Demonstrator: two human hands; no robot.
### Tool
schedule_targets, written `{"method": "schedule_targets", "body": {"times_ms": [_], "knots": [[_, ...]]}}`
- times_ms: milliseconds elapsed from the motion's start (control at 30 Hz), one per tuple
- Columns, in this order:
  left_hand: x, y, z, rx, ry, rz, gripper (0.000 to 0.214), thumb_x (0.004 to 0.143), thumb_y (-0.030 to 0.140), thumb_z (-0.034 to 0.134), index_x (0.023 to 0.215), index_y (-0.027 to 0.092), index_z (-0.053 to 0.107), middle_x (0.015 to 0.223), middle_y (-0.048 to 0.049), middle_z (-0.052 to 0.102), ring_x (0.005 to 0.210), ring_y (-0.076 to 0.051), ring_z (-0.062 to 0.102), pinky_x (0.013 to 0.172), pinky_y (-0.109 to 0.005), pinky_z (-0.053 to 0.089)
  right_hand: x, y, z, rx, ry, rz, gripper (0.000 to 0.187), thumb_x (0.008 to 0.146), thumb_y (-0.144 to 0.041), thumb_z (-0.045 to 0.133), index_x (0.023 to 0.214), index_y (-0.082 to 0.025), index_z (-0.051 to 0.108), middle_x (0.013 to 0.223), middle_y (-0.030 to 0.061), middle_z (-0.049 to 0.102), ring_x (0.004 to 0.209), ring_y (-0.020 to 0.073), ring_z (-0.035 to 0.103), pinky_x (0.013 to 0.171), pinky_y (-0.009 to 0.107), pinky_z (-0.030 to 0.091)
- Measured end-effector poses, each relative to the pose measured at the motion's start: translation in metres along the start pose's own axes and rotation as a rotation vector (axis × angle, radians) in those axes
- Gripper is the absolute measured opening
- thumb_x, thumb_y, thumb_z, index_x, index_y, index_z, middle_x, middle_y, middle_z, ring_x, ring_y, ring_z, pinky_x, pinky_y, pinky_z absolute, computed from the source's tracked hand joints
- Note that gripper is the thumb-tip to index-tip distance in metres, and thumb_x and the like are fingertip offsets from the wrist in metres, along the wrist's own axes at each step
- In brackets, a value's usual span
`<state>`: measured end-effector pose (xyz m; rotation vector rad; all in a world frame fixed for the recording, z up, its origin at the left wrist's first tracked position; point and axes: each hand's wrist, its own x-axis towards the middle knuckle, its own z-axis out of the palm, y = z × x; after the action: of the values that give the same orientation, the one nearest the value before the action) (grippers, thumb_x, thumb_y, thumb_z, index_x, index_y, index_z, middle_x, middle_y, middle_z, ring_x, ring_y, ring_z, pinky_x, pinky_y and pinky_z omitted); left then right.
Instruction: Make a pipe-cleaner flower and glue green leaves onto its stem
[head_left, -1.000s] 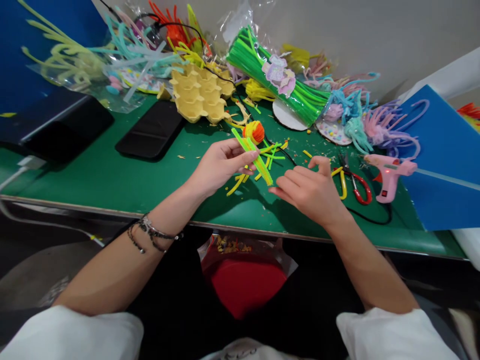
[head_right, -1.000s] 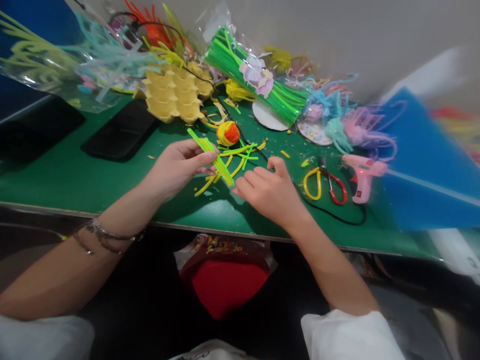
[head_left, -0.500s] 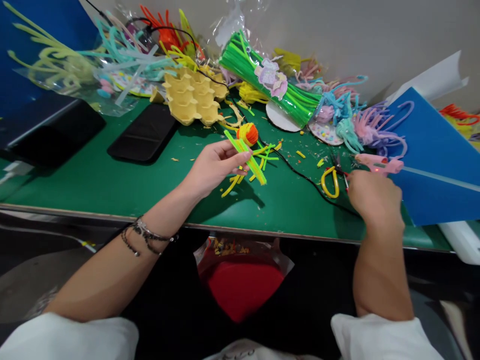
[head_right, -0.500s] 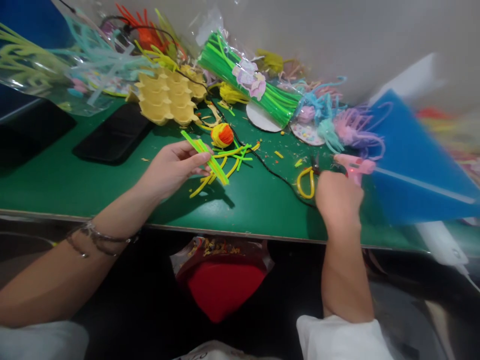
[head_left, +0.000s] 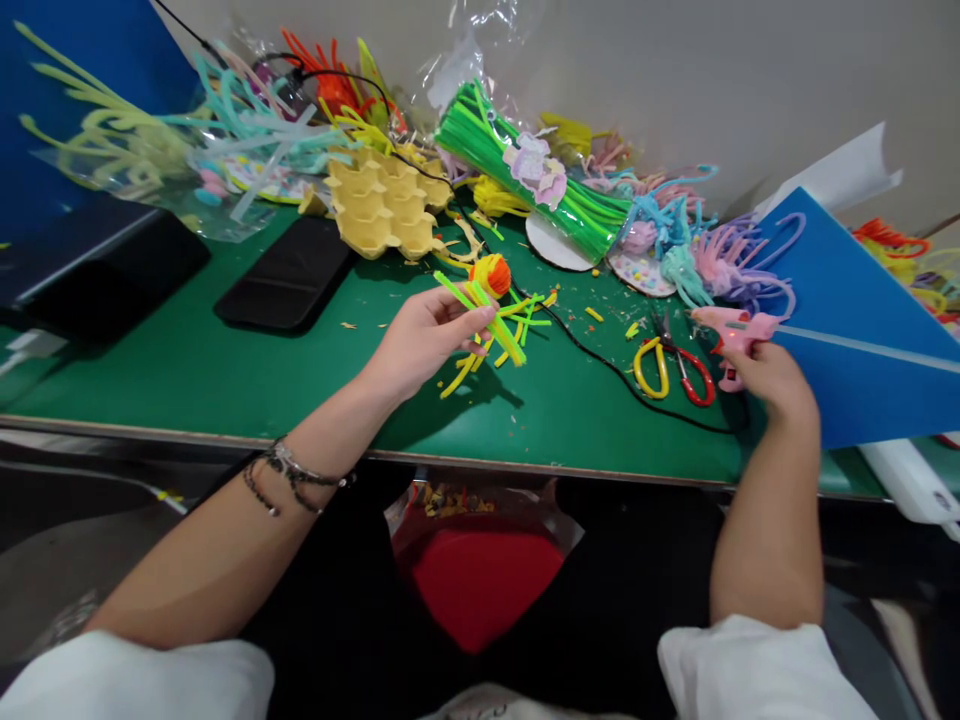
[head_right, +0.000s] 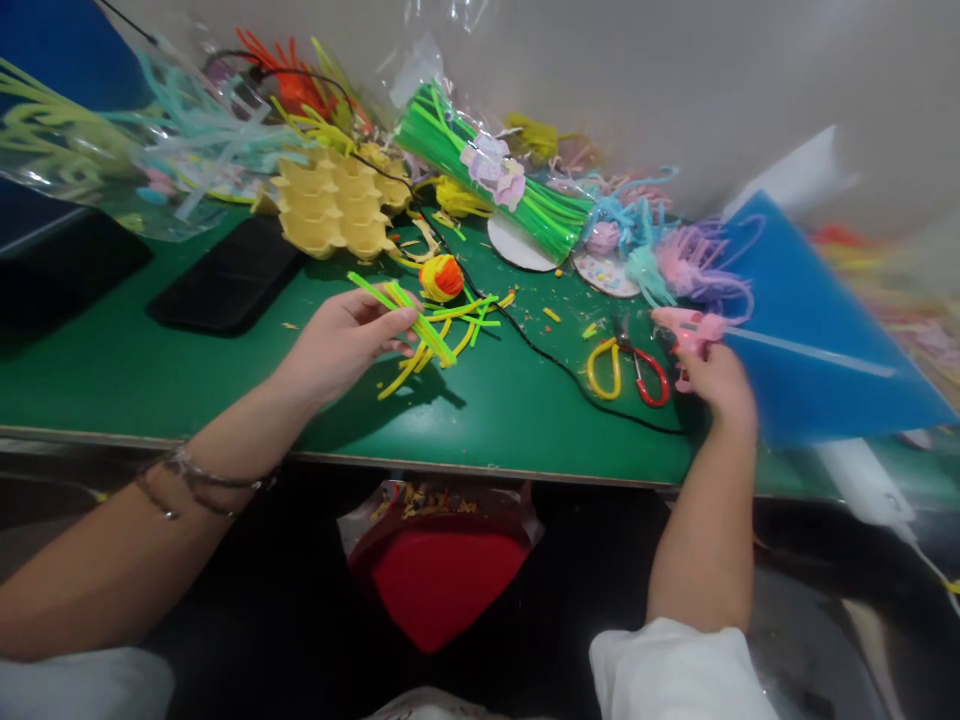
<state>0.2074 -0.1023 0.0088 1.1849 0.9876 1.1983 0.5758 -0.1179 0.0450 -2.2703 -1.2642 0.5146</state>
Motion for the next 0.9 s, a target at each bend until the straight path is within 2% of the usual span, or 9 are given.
{"method": "schedule_targets", "body": {"times_ms": [133, 233, 333, 433, 600, 733, 900], "knots": [[-0.001, 0.003, 0.001, -0.022, 0.007, -0.003, 0.025, 0.063, 0.031, 0.075, 0.076, 0.014, 0.063, 0.066, 0.0034, 0.058, 0.057, -0.005, 0.054, 0.052, -0.015, 0.05, 0.008, 0.0, 0.003, 0.175, 0.141, -0.055, 0.013, 0.071, -0.034, 0.056, 0.064, -0.024, 0.051, 0.06, 0.005, 0.058, 0.047, 0.0096, 0.052, 0.048, 0.027, 0.039], [-0.001, 0.003, 0.0, 0.001, 0.005, 0.013, 0.025, 0.063, 0.033, 0.074, 0.076, 0.015, 0.062, 0.067, 0.0026, 0.059, 0.059, -0.006, 0.056, 0.053, -0.016, 0.051, -0.001, -0.017, 0.009, 0.246, 0.216, -0.111, 0.017, 0.074, -0.04, 0.053, 0.068, -0.024, 0.052, 0.053, 0.0009, 0.054, 0.043, 0.0092, 0.049, 0.048, 0.028, 0.039], [-0.001, 0.002, 0.0, 0.058, 0.018, 0.039, 0.024, 0.065, 0.033, 0.074, 0.075, 0.015, 0.062, 0.065, 0.0024, 0.06, 0.061, -0.008, 0.059, 0.053, -0.017, 0.051, -0.029, -0.046, 0.028, 0.275, 0.186, -0.203, 0.032, 0.059, -0.047, 0.07, 0.073, -0.021, 0.058, 0.052, 0.0016, 0.056, 0.044, 0.0134, 0.052, 0.045, 0.03, 0.038], [-0.001, 0.003, -0.001, 0.097, 0.023, 0.064, 0.022, 0.067, 0.032, 0.072, 0.075, 0.016, 0.061, 0.063, 0.0022, 0.06, 0.061, -0.01, 0.061, 0.053, -0.018, 0.052, -0.061, -0.071, 0.052, 0.215, 0.257, -0.408, 0.036, 0.052, -0.047, 0.075, 0.065, -0.019, 0.057, 0.059, 0.0053, 0.06, 0.055, 0.0191, 0.058, 0.047, 0.031, 0.041], [-0.002, 0.006, 0.0, 0.124, 0.008, 0.098, 0.019, 0.069, 0.03, 0.069, 0.075, 0.015, 0.06, 0.064, 0.0025, 0.06, 0.059, -0.009, 0.061, 0.053, -0.018, 0.052, -0.085, -0.081, 0.075, 0.1, 0.152, -0.497, 0.025, 0.056, -0.038, 0.071, 0.059, -0.021, 0.053, 0.053, 0.0028, 0.057, 0.052, 0.0194, 0.055, 0.044, 0.03, 0.041], [-0.004, 0.007, 0.0, 0.132, -0.004, 0.123, 0.016, 0.069, 0.029, 0.068, 0.075, 0.015, 0.06, 0.067, 0.0019, 0.061, 0.058, -0.009, 0.061, 0.053, -0.018, 0.051, -0.086, -0.077, 0.077, 0.061, 0.144, -0.574, 0.015, 0.06, -0.03, 0.063, 0.062, -0.022, 0.052, 0.053, 0.0004, 0.055, 0.05, 0.0169, 0.052, 0.046, 0.029, 0.041], [-0.005, 0.006, 0.0, 0.17, -0.017, 0.119, 0.018, 0.071, 0.03, 0.066, 0.079, 0.016, 0.061, 0.07, 0.0008, 0.062, 0.063, -0.011, 0.063, 0.056, -0.02, 0.052, -0.086, -0.078, 0.077, 0.046, 0.107, -0.613, 0.015, 0.059, -0.024, 0.059, 0.056, -0.024, 0.044, 0.052, 0.0002, 0.053, 0.048, 0.0157, 0.049, 0.047, 0.03, 0.041]]}}
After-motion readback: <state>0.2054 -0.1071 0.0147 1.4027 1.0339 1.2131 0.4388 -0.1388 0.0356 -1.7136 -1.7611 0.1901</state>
